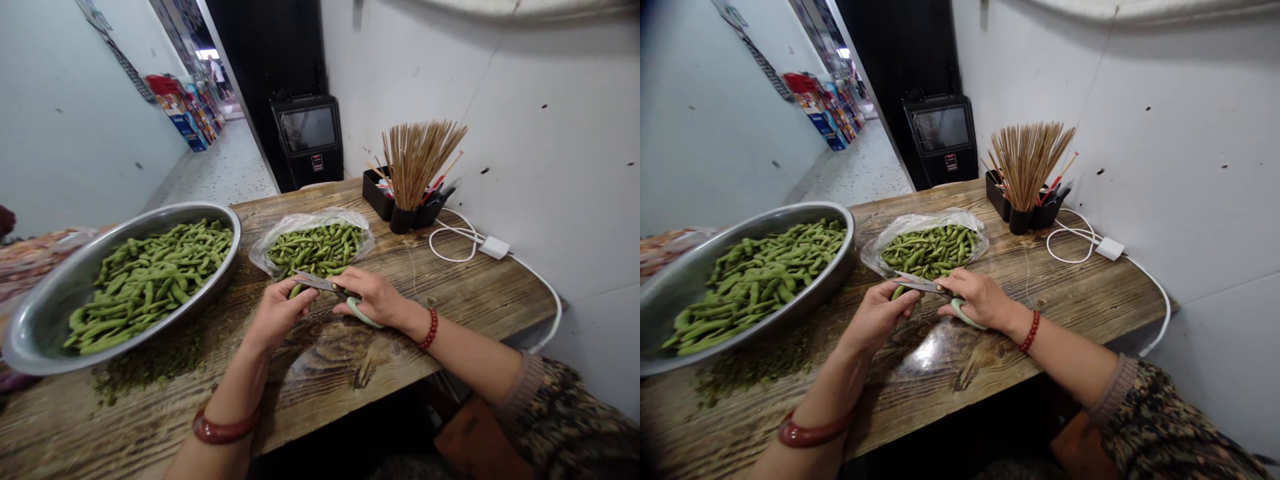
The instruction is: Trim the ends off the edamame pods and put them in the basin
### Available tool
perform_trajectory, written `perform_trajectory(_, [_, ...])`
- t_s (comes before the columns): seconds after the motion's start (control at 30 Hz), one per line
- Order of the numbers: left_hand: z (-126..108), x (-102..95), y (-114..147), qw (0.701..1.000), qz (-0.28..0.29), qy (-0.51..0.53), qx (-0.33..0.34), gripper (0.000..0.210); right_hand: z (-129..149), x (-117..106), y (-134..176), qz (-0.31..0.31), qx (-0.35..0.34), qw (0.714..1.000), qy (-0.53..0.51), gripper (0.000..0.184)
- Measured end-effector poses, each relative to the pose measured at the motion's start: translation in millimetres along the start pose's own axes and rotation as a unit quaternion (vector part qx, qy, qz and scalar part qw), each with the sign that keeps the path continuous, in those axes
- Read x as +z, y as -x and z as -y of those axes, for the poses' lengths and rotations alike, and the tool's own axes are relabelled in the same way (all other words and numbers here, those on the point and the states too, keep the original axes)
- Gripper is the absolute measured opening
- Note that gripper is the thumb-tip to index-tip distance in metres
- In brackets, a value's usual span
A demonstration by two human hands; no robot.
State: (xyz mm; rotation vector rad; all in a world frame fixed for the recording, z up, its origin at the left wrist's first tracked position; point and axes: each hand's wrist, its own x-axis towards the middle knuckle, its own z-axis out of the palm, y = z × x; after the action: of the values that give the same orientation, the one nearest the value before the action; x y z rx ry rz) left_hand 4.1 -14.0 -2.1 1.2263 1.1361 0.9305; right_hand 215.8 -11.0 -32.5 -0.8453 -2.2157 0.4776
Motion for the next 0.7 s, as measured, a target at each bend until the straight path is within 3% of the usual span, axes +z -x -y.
perform_trajectory(0.23, [-2.6, -4.5, -4.5, 0.992, -0.03, 0.122, -0.002, 0.026, -2.4, 1.6, -0.5, -0.081, 0.037, 0.996, -0.015, 0.048])
perform_trajectory(0.4, [-4.2, -6.2, -5.9, 0.984, -0.026, 0.174, -0.007, 0.029, 3.1, -1.7, -2.0, -0.062, 0.035, 0.997, -0.001, 0.055])
perform_trajectory(0.7, [-3.3, -3.8, -4.0, 0.988, -0.019, 0.154, -0.011, 0.029, 2.1, 1.2, -1.3, -0.021, 0.027, 0.999, 0.014, 0.064])
